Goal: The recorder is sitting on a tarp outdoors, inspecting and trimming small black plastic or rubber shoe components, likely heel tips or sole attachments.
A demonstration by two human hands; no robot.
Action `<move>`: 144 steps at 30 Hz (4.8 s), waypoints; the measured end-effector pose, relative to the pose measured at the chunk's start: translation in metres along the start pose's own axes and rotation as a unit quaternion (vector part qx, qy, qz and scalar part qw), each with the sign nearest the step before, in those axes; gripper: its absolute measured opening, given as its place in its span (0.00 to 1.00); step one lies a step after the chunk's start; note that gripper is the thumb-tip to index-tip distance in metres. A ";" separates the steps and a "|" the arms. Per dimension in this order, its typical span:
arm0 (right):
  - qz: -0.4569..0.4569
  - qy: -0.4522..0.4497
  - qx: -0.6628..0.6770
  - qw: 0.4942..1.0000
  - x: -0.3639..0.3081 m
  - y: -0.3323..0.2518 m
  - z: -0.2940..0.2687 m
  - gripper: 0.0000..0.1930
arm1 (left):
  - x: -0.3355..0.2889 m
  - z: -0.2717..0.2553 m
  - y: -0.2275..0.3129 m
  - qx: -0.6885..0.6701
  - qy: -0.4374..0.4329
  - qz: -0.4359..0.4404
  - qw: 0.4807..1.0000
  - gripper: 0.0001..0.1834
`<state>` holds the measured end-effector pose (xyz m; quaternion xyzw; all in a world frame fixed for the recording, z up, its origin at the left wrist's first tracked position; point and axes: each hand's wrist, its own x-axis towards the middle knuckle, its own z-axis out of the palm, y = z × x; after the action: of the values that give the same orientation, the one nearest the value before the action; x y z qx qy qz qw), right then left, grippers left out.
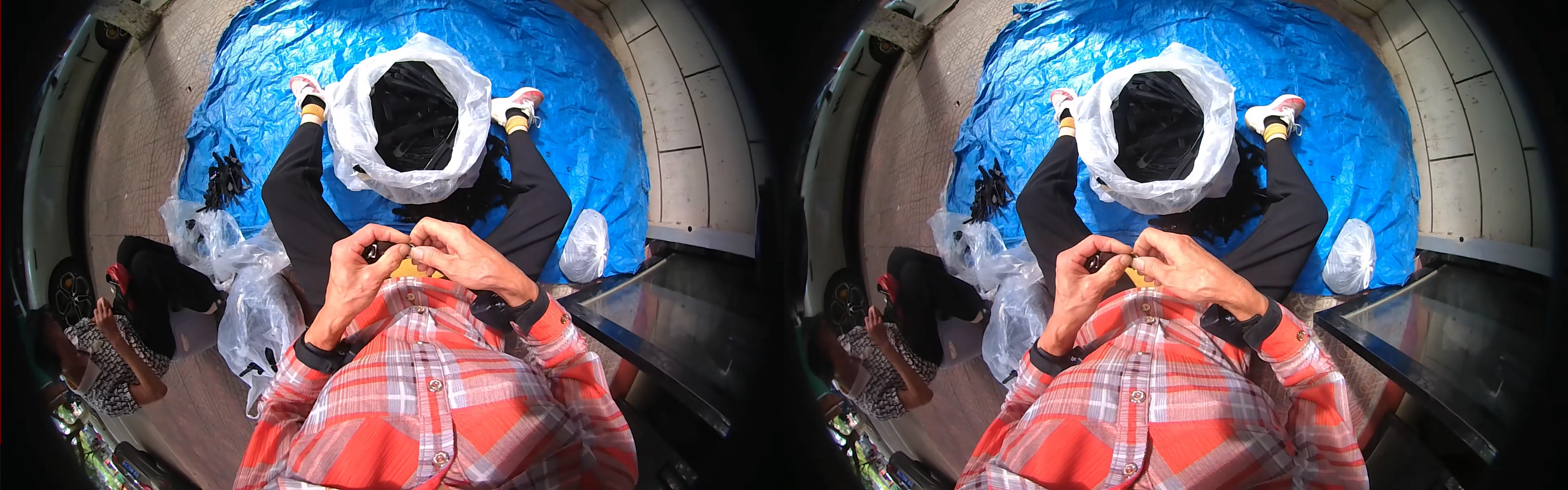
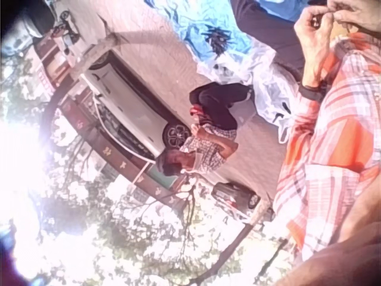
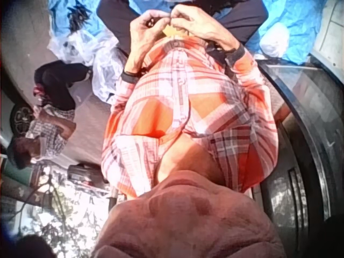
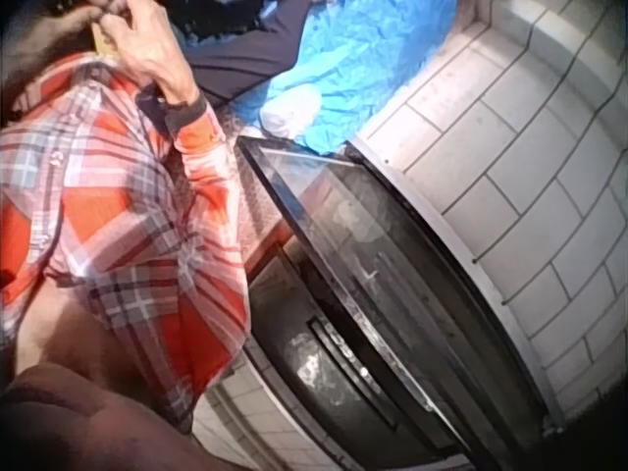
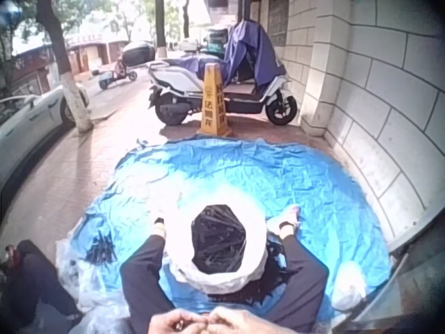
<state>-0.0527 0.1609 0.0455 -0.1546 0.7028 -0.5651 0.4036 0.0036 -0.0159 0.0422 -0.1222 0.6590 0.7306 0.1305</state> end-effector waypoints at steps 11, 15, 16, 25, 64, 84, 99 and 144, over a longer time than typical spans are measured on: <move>-0.015 -0.041 0.188 0.981 -0.005 0.007 -0.003 0.07 | 0.006 -0.009 -0.035 -0.236 -0.111 -0.142 0.955 0.16; 0.019 -0.072 0.218 0.973 -0.012 0.008 -0.001 0.08 | 0.001 -0.001 -0.027 -0.343 -0.116 -0.170 0.916 0.17; 0.033 -0.077 0.221 0.972 -0.013 0.006 -0.001 0.08 | -0.001 -0.007 -0.039 -0.370 -0.159 -0.164 0.900 0.16; 0.134 -0.004 0.062 0.989 -0.015 0.001 0.000 0.07 | -0.005 -0.012 -0.036 -0.202 -0.091 -0.070 0.973 0.04; 0.052 0.064 0.437 0.896 0.009 0.007 0.028 0.07 | 0.001 0.006 -0.044 -0.325 -0.013 0.029 0.945 0.10; 0.044 0.025 0.262 0.964 -0.003 -0.002 0.005 0.15 | 0.011 -0.006 -0.025 -0.115 -0.129 0.055 0.983 0.11; -0.117 0.234 -0.065 0.963 -0.008 0.018 0.020 0.11 | 0.004 0.007 -0.015 -0.259 -0.091 -0.121 0.954 0.12; -0.227 0.343 -0.244 0.878 0.148 0.064 -0.100 0.11 | 0.048 -0.018 -0.010 -0.270 -0.055 -0.076 0.958 0.12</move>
<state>-0.2041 0.1480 -0.0678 -0.1997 0.8583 -0.4697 -0.0530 -0.0375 -0.0310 0.0144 -0.1623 0.4178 0.8749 0.1834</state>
